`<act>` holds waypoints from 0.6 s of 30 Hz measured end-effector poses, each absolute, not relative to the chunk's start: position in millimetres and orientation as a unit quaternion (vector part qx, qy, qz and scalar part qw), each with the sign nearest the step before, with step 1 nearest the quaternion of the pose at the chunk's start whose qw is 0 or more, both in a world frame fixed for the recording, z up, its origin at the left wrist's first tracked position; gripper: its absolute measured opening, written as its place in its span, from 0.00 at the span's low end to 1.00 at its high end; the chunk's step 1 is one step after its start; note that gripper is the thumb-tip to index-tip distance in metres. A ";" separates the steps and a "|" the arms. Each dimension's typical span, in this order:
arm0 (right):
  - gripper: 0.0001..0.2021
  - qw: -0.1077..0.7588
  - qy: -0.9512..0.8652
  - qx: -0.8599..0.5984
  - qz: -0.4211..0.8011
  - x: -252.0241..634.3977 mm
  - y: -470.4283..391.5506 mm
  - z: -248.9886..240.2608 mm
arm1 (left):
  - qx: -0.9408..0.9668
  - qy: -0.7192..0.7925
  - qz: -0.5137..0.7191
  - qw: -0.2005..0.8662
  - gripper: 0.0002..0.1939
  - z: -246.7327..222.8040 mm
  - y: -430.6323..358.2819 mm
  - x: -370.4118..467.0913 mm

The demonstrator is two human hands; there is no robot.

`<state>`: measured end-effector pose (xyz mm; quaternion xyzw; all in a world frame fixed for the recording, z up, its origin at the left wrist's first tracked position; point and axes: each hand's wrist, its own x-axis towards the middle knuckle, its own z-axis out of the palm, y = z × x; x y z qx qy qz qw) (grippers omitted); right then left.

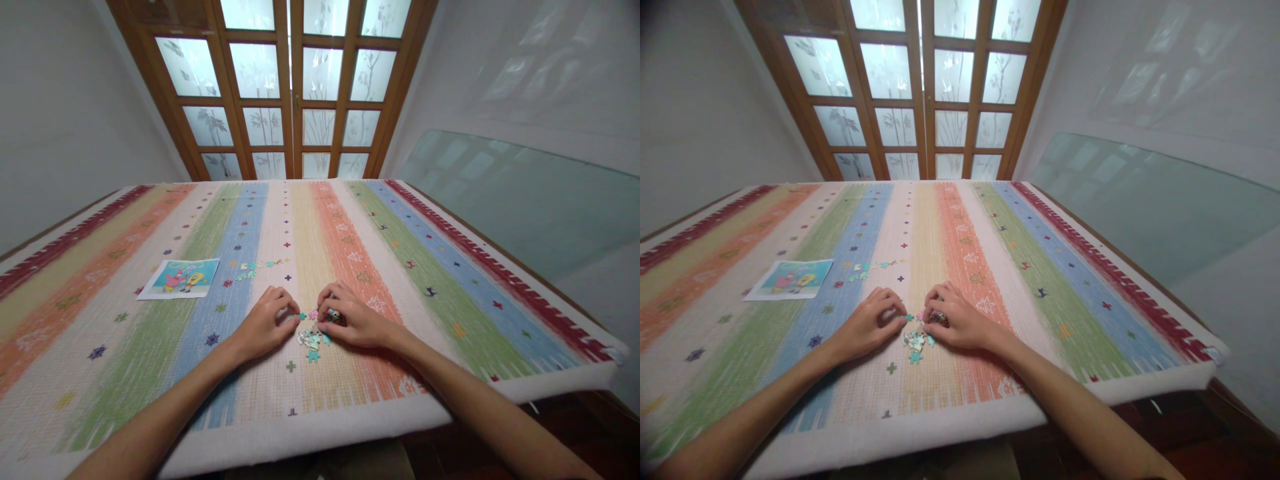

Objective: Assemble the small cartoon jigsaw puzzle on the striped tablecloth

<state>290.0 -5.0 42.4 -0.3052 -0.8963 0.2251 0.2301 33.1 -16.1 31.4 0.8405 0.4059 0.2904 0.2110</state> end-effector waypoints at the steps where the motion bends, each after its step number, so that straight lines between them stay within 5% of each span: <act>1: 0.03 0.228 -0.895 -0.306 0.233 290.2 -5.0 42.9 | 0.837 0.408 0.292 0.221 0.03 32.2 -15.6 32.7; 6: 0.04 0.235 -0.886 -0.299 0.267 291.0 -4.4 45.4 | 0.811 0.444 0.314 0.217 0.05 34.5 -10.1 25.5; 18: 0.06 0.329 -0.862 -0.342 0.177 289.1 1.6 33.8 | 0.839 0.461 0.290 0.016 0.10 22.2 -3.2 15.7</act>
